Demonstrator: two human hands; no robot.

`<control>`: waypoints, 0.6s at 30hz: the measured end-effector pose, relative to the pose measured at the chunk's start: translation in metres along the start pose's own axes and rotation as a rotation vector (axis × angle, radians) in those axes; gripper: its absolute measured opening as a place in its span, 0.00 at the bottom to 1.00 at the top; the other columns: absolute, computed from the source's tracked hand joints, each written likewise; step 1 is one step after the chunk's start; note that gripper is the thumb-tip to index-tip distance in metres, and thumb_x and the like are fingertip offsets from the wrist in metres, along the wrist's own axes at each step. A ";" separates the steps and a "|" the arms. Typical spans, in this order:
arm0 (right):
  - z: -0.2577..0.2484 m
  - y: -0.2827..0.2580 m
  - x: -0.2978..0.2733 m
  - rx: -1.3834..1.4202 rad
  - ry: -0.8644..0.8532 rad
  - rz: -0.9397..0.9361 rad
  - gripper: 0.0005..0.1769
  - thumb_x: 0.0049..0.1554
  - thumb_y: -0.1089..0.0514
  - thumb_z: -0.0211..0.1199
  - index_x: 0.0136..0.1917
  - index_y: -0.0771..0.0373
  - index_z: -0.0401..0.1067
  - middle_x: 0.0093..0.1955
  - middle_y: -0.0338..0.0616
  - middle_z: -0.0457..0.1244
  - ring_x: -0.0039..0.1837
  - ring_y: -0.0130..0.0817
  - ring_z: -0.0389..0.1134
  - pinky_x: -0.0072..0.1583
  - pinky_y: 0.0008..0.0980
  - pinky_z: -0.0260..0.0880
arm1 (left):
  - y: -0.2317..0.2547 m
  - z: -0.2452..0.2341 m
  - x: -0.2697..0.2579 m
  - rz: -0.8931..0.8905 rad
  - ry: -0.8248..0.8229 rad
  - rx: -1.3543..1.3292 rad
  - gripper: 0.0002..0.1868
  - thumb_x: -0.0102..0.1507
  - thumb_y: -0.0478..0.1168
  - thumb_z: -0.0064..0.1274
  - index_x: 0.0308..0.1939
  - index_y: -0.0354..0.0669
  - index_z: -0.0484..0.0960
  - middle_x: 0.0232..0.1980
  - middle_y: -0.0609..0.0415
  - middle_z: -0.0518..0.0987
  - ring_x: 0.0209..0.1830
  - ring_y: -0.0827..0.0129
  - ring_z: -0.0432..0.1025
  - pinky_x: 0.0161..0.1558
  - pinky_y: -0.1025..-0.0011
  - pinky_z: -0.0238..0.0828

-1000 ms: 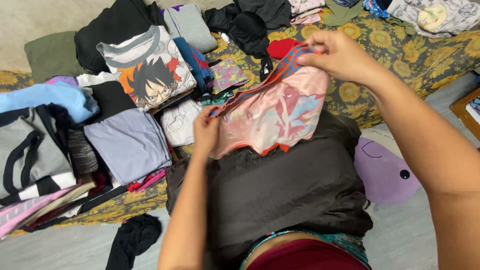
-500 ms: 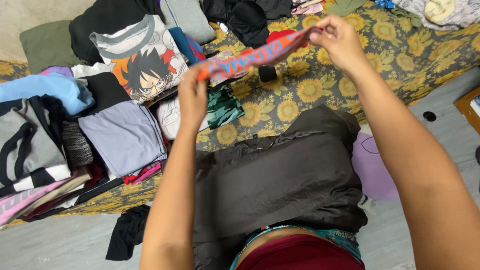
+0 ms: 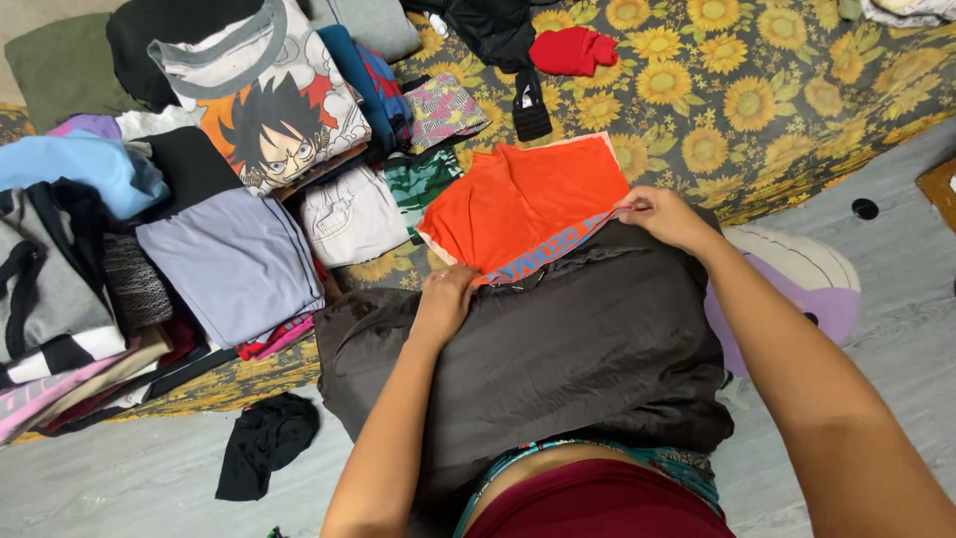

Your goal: The person folds various garments including a graphic t-shirt, patterned shorts, a gray tank top, a light blue long-sleeve shirt, and several pairs of underwear. Each item is folded by hand and placed into a neat stack on the bed.

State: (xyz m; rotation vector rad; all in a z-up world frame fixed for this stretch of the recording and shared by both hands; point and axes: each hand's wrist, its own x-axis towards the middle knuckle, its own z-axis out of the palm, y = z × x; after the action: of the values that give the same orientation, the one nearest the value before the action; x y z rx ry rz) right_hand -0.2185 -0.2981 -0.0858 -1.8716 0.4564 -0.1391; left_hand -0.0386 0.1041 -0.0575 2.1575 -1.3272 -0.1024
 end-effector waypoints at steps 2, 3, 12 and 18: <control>-0.004 -0.008 -0.005 -0.043 0.018 -0.003 0.09 0.57 0.63 0.67 0.51 0.67 0.76 0.48 0.41 0.70 0.53 0.26 0.69 0.56 0.26 0.68 | 0.004 -0.005 -0.002 -0.007 0.007 -0.003 0.14 0.62 0.37 0.57 0.52 0.39 0.83 0.54 0.47 0.82 0.59 0.53 0.73 0.62 0.56 0.62; -0.006 -0.010 -0.007 -0.064 0.010 0.016 0.10 0.59 0.62 0.68 0.53 0.68 0.76 0.46 0.43 0.68 0.50 0.27 0.67 0.54 0.27 0.66 | 0.006 -0.008 -0.002 0.009 0.008 -0.017 0.13 0.62 0.38 0.57 0.50 0.39 0.83 0.54 0.47 0.82 0.60 0.53 0.73 0.63 0.56 0.61; -0.014 -0.042 -0.009 0.144 -0.052 0.161 0.09 0.62 0.60 0.60 0.55 0.65 0.72 0.45 0.42 0.70 0.45 0.28 0.72 0.47 0.28 0.70 | 0.013 -0.043 0.009 -0.164 -0.186 -0.349 0.11 0.66 0.44 0.55 0.41 0.38 0.83 0.43 0.51 0.82 0.46 0.61 0.75 0.52 0.64 0.70; -0.007 -0.067 0.063 0.209 0.077 0.106 0.07 0.65 0.63 0.60 0.56 0.67 0.70 0.45 0.48 0.69 0.42 0.30 0.72 0.44 0.29 0.74 | -0.049 -0.019 0.062 -0.414 0.000 -0.783 0.12 0.70 0.46 0.51 0.47 0.40 0.80 0.35 0.60 0.76 0.35 0.74 0.67 0.40 0.74 0.65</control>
State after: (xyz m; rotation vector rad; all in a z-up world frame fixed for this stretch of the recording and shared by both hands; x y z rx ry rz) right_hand -0.1473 -0.3096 -0.0291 -1.6382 0.5710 -0.1815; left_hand 0.0374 0.0765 -0.0533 1.6921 -0.6440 -0.6663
